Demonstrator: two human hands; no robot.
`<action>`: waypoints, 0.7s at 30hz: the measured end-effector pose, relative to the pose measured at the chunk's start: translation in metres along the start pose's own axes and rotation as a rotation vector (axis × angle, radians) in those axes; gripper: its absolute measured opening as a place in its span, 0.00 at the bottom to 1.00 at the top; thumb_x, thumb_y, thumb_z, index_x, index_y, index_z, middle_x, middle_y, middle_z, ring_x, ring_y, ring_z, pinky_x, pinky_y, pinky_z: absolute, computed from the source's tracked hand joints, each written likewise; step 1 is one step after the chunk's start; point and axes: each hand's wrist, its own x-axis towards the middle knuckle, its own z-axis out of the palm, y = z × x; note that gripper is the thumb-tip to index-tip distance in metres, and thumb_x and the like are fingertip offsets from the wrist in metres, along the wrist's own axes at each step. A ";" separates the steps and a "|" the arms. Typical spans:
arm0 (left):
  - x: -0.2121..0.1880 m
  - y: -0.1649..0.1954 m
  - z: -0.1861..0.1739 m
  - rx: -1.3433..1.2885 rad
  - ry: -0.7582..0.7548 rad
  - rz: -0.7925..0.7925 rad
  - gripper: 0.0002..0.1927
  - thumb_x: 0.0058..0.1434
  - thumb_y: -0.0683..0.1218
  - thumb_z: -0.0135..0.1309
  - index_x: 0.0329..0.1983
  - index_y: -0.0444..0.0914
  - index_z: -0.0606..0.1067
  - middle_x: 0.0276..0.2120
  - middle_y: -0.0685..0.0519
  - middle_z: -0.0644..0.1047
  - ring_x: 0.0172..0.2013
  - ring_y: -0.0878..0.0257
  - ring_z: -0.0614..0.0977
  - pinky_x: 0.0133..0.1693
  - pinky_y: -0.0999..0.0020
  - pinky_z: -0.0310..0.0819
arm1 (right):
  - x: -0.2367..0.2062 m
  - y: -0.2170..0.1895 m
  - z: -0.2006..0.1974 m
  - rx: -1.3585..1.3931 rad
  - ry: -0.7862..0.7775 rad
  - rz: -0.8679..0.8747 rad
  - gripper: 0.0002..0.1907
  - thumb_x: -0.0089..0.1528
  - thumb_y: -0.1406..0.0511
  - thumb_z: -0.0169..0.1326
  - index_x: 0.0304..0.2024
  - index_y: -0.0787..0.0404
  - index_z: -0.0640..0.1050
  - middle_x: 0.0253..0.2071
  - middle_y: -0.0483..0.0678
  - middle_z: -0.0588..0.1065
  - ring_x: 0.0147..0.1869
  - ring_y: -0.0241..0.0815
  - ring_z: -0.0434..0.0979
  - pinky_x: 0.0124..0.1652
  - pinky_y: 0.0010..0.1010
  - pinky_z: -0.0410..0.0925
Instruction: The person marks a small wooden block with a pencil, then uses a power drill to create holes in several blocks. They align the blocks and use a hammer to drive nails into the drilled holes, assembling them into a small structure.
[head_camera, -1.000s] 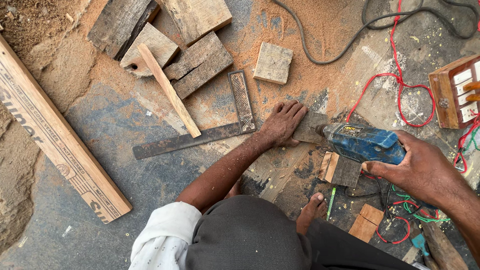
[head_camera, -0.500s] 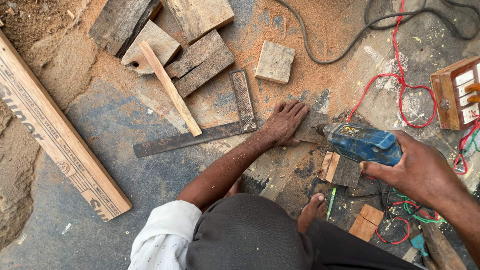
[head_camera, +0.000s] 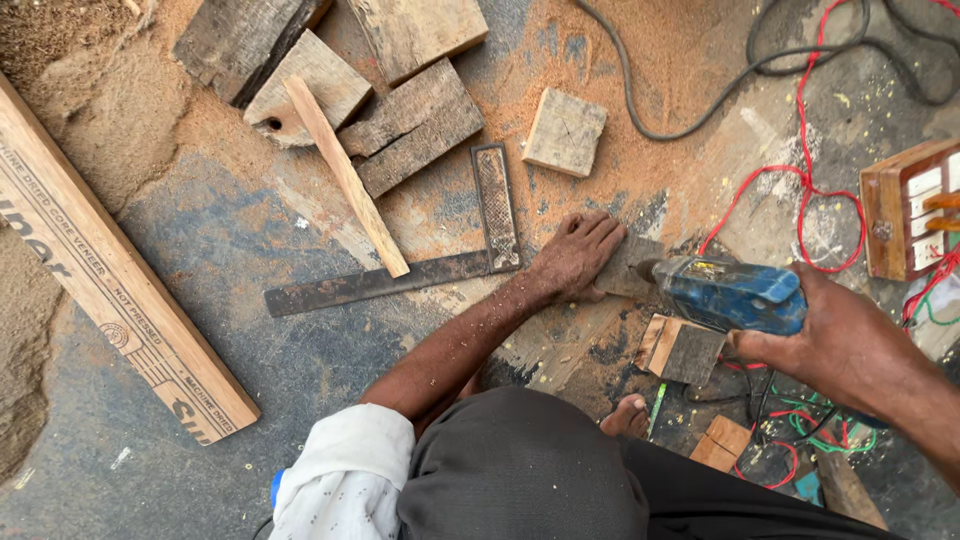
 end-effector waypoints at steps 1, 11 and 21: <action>0.000 0.000 -0.001 0.002 -0.006 -0.001 0.60 0.43 0.61 0.73 0.72 0.34 0.54 0.70 0.42 0.59 0.73 0.49 0.55 0.71 0.45 0.45 | 0.000 -0.001 0.000 0.049 -0.014 0.023 0.41 0.50 0.49 0.71 0.57 0.66 0.72 0.39 0.58 0.80 0.39 0.52 0.84 0.43 0.43 0.80; 0.003 0.000 0.000 -0.036 -0.010 0.033 0.62 0.41 0.59 0.74 0.73 0.32 0.53 0.70 0.41 0.59 0.73 0.48 0.55 0.72 0.46 0.43 | -0.004 0.000 0.022 -0.112 -0.110 0.067 0.55 0.55 0.50 0.67 0.74 0.69 0.57 0.28 0.58 0.81 0.28 0.46 0.86 0.26 0.35 0.80; 0.002 -0.002 0.005 -0.071 0.045 0.052 0.61 0.39 0.56 0.75 0.71 0.31 0.55 0.69 0.40 0.61 0.72 0.45 0.57 0.71 0.43 0.45 | 0.001 0.004 0.018 -0.097 -0.139 0.099 0.57 0.56 0.49 0.67 0.75 0.70 0.54 0.30 0.60 0.81 0.29 0.47 0.87 0.27 0.36 0.79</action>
